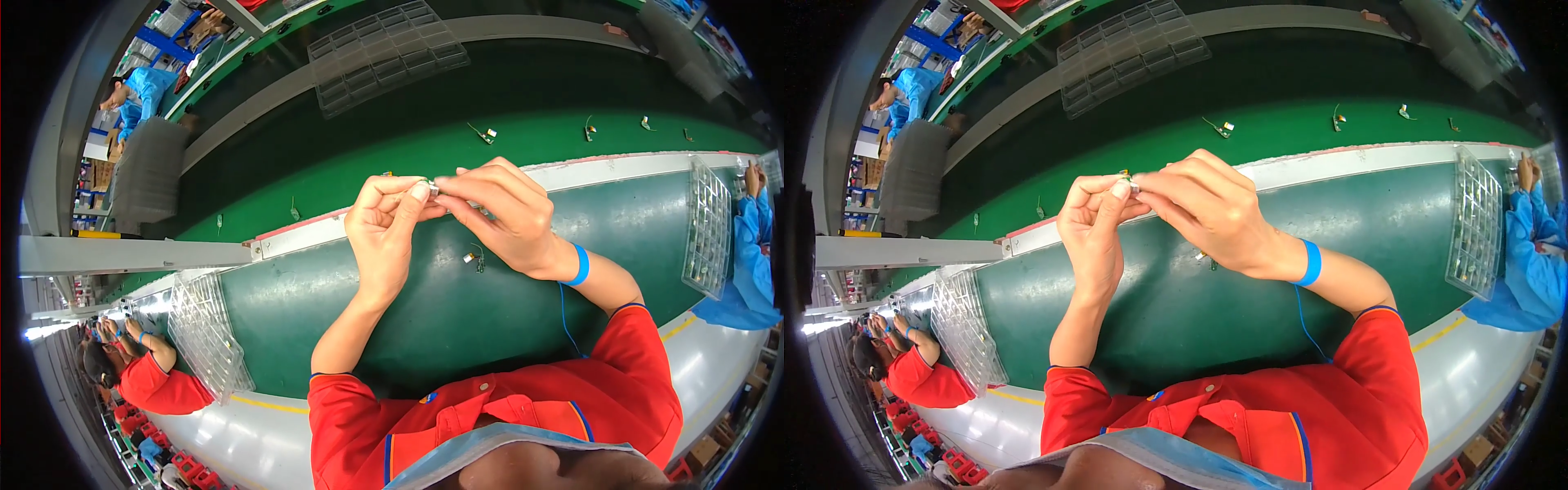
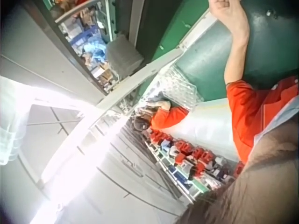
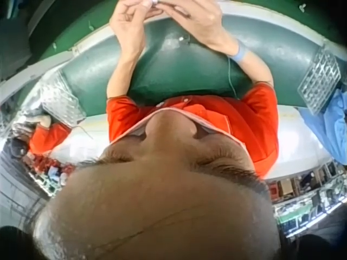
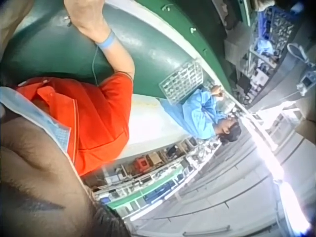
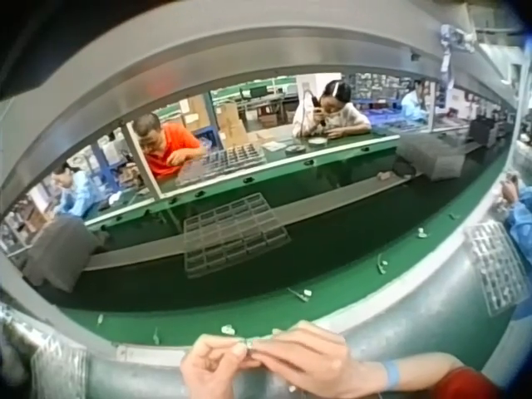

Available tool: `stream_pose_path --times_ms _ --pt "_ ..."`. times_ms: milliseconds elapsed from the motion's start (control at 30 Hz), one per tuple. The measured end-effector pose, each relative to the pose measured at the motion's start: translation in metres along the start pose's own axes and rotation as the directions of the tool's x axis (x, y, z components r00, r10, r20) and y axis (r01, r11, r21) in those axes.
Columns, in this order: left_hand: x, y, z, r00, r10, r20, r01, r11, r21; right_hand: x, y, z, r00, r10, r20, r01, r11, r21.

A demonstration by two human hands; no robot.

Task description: The person assembles small electronic components by hand on a factory production line, connecting plastic connectors to the electronic components.

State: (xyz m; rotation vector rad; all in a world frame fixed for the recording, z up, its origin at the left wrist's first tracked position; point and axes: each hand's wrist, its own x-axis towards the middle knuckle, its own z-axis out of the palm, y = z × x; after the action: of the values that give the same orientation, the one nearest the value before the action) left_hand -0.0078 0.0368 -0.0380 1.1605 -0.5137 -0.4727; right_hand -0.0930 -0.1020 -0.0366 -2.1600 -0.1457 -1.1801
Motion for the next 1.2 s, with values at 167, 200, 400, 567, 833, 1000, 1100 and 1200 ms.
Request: stream_pose_path --times_ms 167,200,400,567,833,1000,1100,1200 --pt "-0.003 0.002 0.000 1.000 0.000 -0.009 0.000 1.000 0.017 -0.002 -0.005 0.000 0.995 0.094 0.016 -0.094 0.993 0.064" --pt "-0.003 0.002 0.000 1.000 -0.005 -0.013 0.005 1.000 0.019 -0.002 -0.005 -0.001 0.994 0.101 0.034 -0.103 0.993 0.059" --pt "-0.001 0.004 0.003 1.000 -0.021 -0.009 0.022 0.999 0.038 -0.001 -0.005 -0.004 0.990 0.117 0.081 -0.123 0.990 0.074" --pt "0.003 0.008 0.003 0.999 -0.046 -0.008 0.047 0.994 0.097 0.000 -0.005 -0.006 0.982 0.138 0.128 -0.148 0.986 0.077" --pt "-0.001 -0.007 -0.010 0.973 -0.226 0.049 0.230 0.967 -0.111 0.008 -0.007 -0.011 0.935 -0.207 0.288 0.291 0.911 -0.293" --pt "-0.017 -0.044 -0.009 0.923 -0.385 0.000 0.380 0.912 -0.157 -0.028 0.002 -0.004 0.888 -0.170 0.427 0.283 0.934 -0.217" --pt "-0.020 -0.046 -0.024 0.883 -0.465 0.069 0.470 0.879 -0.084 -0.034 0.001 -0.004 0.839 -0.181 0.513 0.350 0.901 -0.255" --pt "-0.022 -0.042 -0.029 0.865 -0.500 0.055 0.502 0.863 -0.055 -0.037 -0.006 0.004 0.827 -0.169 0.536 0.372 0.880 -0.296"
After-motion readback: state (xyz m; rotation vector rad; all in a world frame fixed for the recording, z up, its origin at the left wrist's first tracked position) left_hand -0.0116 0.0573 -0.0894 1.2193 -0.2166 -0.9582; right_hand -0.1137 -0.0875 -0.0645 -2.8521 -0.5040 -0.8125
